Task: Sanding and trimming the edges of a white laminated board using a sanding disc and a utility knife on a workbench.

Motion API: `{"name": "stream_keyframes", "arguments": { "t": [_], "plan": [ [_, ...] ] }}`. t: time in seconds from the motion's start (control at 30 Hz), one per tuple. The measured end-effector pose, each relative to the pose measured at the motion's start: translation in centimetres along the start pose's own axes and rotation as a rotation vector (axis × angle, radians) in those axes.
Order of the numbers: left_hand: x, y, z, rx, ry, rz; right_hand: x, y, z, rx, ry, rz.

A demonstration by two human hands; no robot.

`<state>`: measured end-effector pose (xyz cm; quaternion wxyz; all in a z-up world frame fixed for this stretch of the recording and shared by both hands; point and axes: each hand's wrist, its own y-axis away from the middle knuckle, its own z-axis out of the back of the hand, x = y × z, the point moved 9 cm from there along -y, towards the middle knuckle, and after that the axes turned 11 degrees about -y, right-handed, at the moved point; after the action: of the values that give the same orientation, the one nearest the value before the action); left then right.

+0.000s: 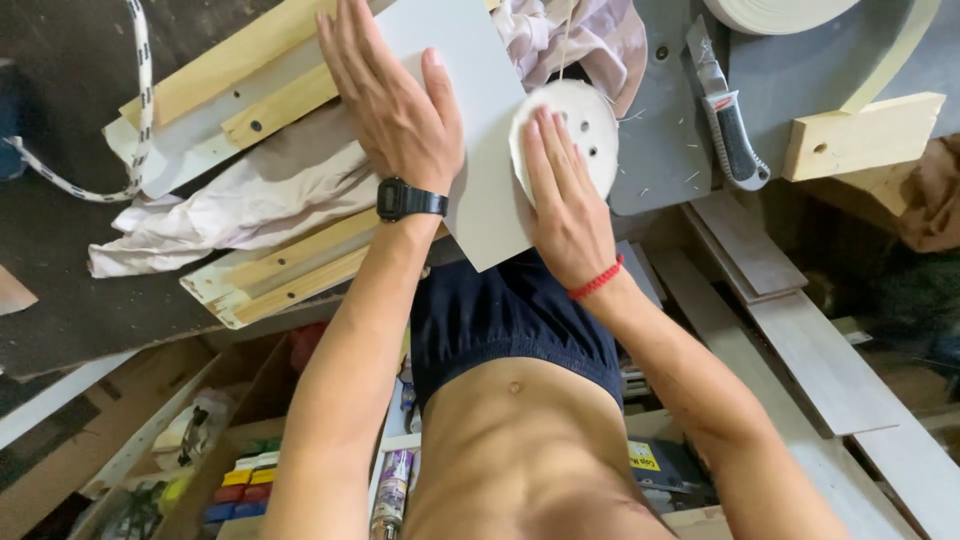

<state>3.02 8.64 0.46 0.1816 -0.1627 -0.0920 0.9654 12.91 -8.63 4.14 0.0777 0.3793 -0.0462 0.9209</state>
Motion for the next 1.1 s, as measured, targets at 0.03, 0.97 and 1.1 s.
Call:
{"name": "stream_keyframes", "arguments": {
  "t": [0.03, 0.97, 1.1],
  "plan": [
    [-0.4, -0.1, 0.5, 0.011, 0.0, -0.019, 0.7, 0.6, 0.5, -0.009, 0.021, 0.029],
    [-1.6, -0.7, 0.8, 0.06, -0.081, -0.011, -0.6, -8.9, -1.8, -0.021, -0.049, 0.019],
    [-1.1, -0.5, 1.1, 0.065, -0.061, 0.024, 0.2, -8.1, -1.4, 0.006, 0.008, -0.048]
  ]
}}
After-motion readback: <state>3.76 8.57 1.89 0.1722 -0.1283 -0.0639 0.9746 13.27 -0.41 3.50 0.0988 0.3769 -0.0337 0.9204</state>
